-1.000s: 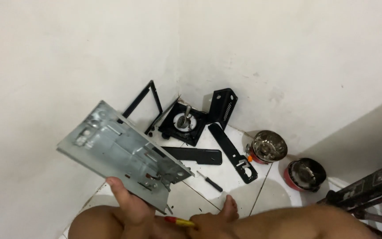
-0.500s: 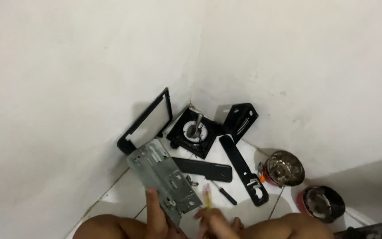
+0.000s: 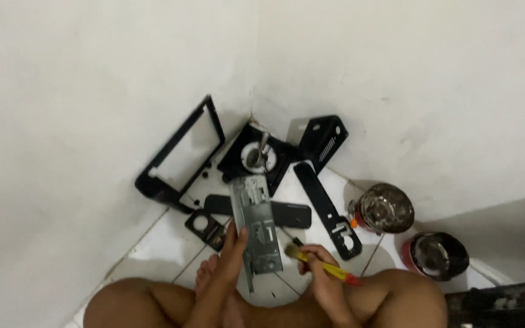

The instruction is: Cleaning and inspecting a gas manifold component from a disassembled portable stove using a brush and screwdriver.

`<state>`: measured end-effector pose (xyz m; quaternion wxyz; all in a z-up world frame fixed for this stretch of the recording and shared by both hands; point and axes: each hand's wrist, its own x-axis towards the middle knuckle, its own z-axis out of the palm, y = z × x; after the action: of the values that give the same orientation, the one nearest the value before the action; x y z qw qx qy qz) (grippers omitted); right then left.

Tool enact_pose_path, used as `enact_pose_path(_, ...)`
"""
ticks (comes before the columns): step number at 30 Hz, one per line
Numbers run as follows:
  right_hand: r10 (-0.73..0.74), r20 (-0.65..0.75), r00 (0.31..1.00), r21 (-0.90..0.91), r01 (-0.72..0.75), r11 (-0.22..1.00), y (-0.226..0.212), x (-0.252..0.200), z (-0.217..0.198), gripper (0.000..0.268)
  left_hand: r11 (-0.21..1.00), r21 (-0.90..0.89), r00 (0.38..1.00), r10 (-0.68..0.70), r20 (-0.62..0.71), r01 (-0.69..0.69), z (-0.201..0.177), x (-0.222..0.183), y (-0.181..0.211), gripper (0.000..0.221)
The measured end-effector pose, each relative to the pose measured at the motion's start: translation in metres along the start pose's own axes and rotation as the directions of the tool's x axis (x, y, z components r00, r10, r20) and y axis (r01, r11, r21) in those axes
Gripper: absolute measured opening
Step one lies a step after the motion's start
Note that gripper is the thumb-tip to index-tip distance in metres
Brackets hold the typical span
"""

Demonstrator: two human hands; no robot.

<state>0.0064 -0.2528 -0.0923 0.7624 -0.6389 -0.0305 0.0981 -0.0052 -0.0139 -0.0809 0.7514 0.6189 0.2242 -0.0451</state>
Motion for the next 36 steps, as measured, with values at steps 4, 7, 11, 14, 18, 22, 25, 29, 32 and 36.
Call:
enact_pose_path(4, -0.028, 0.031, 0.999, -0.146, 0.033, 0.989, -0.025, -0.009, 0.026, 0.027, 0.987, -0.128, 0.994, -0.084, 0.064, 0.092, 0.003, -0.004, 0.007, 0.078)
enact_pose_path(7, -0.153, 0.063, 0.986, -0.309, 0.165, 0.937, -0.037, -0.012, 0.049, 0.025, 0.979, -0.168, 0.978, -0.08, 0.193, 0.114, 0.007, -0.02, 0.029, 0.076)
enact_pose_path(11, -0.293, 0.014, 0.956, -0.38, 0.276, 0.883, -0.032, -0.018, 0.055, 0.027, 0.982, -0.147, 0.981, -0.098, 0.168, 0.123, 0.018, -0.049, 0.017, 0.098)
enact_pose_path(14, -0.292, 0.002, 0.956, -0.369, 0.272, 0.889, -0.013, -0.016, 0.052, 0.022, 0.963, -0.199, 0.981, -0.166, 0.097, 0.182, 0.03, -0.082, 0.045, 0.103)
enact_pose_path(18, -0.326, -0.005, 0.945, -0.319, 0.307, 0.897, -0.005, -0.019, 0.051, 0.018, 0.963, -0.255, 0.991, -0.06, 0.116, 0.088, 0.036, -0.091, 0.055, 0.096)
enact_pose_path(22, -0.403, 0.143, 0.904, -0.289, 0.428, 0.856, -0.033, -0.02, 0.065, 0.024, 0.97, -0.241, 0.989, 0.033, 0.142, 0.003, 0.03, -0.07, 0.037, 0.095)
enact_pose_path(25, -0.518, 0.147, 0.842, -0.351, 0.534, 0.769, -0.038, -0.019, 0.071, 0.025, 0.967, -0.253, 0.989, 0.058, 0.133, -0.023, 0.03, -0.059, 0.029, 0.091)
enact_pose_path(29, -0.138, 0.14, 0.98, -0.51, 0.191, 0.839, -0.018, -0.024, 0.061, 0.02, 0.952, -0.303, 0.993, 0.081, 0.088, -0.051, 0.026, -0.038, 0.003, 0.095)
enact_pose_path(32, -0.139, 0.146, 0.98, -0.513, 0.195, 0.836, -0.013, -0.018, 0.058, 0.021, 0.923, -0.379, 0.996, 0.084, 0.018, -0.071, 0.027, -0.032, -0.001, 0.092)
enact_pose_path(36, -0.316, 0.302, 0.9, -0.483, 0.429, 0.763, -0.037, -0.024, 0.081, 0.019, 0.911, -0.405, 0.996, 0.086, 0.003, -0.078, 0.022, -0.009, -0.034, 0.095)
